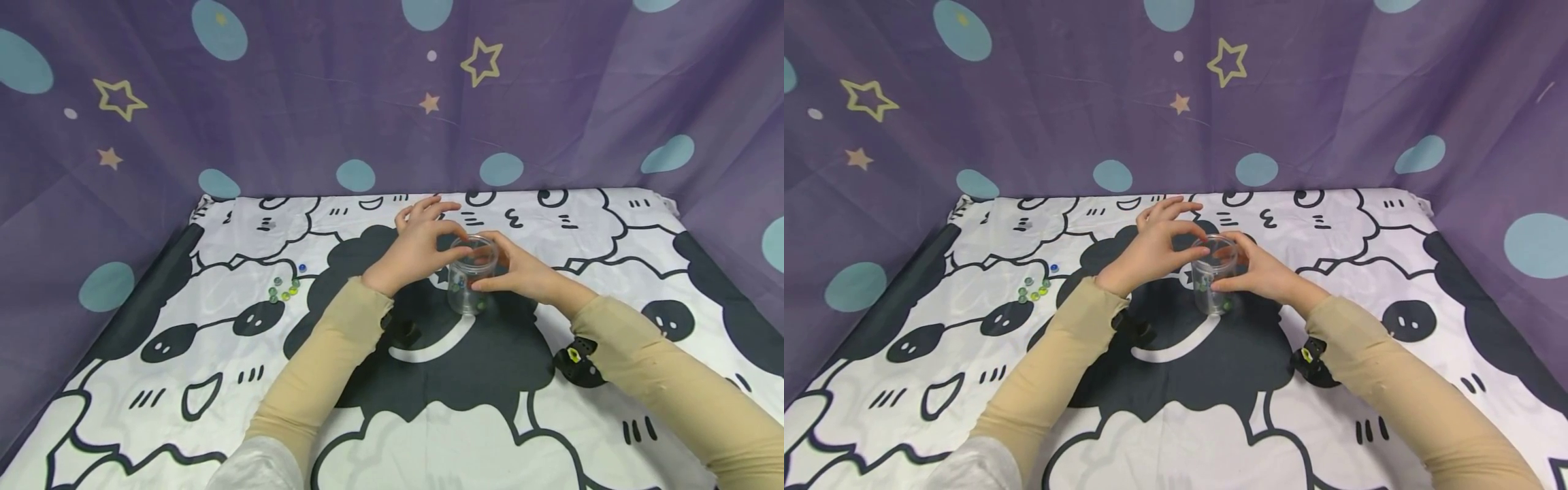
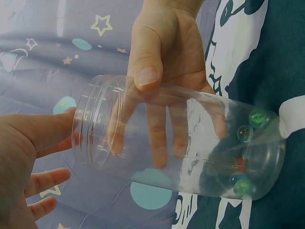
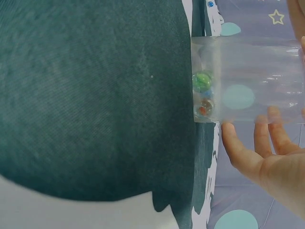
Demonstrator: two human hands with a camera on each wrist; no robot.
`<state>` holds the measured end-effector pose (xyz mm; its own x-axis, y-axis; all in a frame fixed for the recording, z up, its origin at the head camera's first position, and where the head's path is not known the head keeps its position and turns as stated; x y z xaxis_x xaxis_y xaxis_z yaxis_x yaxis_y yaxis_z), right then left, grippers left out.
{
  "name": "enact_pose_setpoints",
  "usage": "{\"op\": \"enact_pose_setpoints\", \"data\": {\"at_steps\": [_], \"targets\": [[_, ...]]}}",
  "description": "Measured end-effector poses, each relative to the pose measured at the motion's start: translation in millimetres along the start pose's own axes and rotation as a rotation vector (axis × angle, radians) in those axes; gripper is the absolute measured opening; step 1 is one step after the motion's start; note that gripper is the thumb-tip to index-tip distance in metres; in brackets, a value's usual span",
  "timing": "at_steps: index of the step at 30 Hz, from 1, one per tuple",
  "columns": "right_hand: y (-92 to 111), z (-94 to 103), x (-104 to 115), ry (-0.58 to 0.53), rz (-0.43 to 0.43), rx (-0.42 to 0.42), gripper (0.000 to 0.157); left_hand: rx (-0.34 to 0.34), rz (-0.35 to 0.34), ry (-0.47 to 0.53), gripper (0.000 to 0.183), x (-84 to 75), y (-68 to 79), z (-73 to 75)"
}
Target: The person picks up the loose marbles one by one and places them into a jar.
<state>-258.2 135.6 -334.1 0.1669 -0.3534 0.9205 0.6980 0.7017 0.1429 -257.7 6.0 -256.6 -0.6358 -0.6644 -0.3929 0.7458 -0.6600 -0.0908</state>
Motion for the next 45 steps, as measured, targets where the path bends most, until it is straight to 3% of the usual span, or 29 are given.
{"op": "enact_pose_setpoints", "data": {"at_steps": [29,45], "targets": [[-1.6,1.2,-2.4,-0.016,0.014,-0.013,0.076,-0.018,0.051,0.047,0.013,26.1,20.9,-1.0],[-1.6,1.0,-1.8,-0.021,0.004,-0.027,0.076,-0.010,0.092,0.079,0.012,45.8,43.2,-7.3]]}}
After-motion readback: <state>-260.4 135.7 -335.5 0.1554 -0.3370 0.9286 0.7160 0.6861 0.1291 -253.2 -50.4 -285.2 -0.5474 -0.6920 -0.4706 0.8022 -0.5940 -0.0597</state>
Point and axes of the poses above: each hand's wrist, its own y-axis away from the middle knuckle, its own z-axis out of the back of the hand, x = y × z, the point moved 8 cm from there along -y, towards the middle knuckle, and after that the axes turned 15 degrees about x, right-handed, at the moved point
